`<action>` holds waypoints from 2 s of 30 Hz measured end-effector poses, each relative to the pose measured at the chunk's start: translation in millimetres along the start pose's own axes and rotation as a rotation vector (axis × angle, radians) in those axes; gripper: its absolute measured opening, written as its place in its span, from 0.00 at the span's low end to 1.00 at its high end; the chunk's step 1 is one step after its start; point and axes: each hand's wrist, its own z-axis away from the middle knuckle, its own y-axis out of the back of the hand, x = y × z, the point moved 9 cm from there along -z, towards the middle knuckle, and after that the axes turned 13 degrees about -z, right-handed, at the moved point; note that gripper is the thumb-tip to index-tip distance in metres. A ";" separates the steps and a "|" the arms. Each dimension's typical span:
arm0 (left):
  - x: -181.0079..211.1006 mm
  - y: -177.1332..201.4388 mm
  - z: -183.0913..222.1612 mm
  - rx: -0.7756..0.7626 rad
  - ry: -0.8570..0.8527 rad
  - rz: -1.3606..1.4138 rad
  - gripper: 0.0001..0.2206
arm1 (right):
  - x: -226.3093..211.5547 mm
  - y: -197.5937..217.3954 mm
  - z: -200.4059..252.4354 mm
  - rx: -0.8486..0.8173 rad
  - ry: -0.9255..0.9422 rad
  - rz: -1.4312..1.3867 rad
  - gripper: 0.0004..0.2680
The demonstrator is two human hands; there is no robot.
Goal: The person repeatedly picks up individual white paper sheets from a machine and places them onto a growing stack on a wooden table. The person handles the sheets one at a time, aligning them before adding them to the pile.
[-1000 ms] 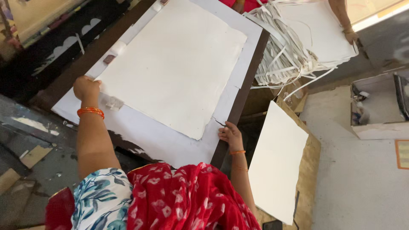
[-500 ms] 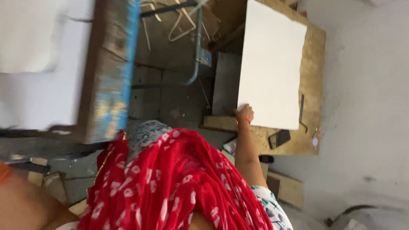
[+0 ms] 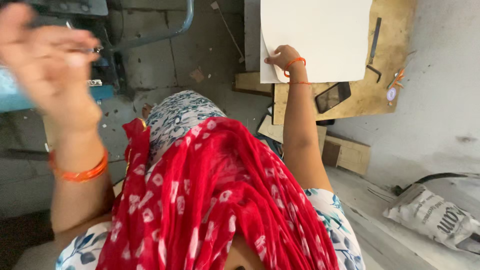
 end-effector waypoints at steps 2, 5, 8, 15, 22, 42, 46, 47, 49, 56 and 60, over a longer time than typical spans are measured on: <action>22.1 -97.0 1.8 -0.094 -0.088 0.013 0.15 | -2.7 -2.4 1.3 -0.047 -0.072 -0.043 0.27; 10.4 -265.7 57.4 -0.454 0.435 0.687 0.15 | -17.3 5.8 8.9 -0.038 -0.006 -0.019 0.28; 16.0 -394.6 131.4 -0.720 0.528 0.695 0.14 | -23.5 9.3 15.5 -0.057 -0.012 -0.046 0.28; 10.4 -559.5 251.3 -0.895 0.855 0.871 0.22 | -20.7 8.6 14.5 -0.065 0.015 -0.074 0.27; 9.4 -602.4 284.7 -0.868 1.072 0.912 0.29 | -36.2 0.9 14.0 -0.029 0.143 0.103 0.28; 39.6 -275.5 52.1 -0.861 0.638 0.486 0.22 | 114.7 -38.1 163.6 0.215 0.163 -1.482 0.19; 36.6 -166.9 -12.7 -0.751 0.614 0.382 0.22 | 18.1 -21.8 183.6 0.310 0.204 -1.620 0.21; 28.1 -140.1 -21.0 -0.699 0.591 0.387 0.23 | -7.7 -9.9 182.4 0.363 0.235 -1.633 0.22; -1.4 -87.2 -33.7 -0.595 0.540 0.391 0.23 | -74.3 32.0 172.2 0.394 0.441 -1.491 0.22; -227.0 48.3 -25.2 0.037 0.664 0.334 0.09 | -301.3 70.4 129.6 0.066 0.829 -1.431 0.19; -382.3 58.7 28.1 0.249 0.779 0.043 0.10 | -406.3 26.9 75.4 0.005 0.769 -1.312 0.16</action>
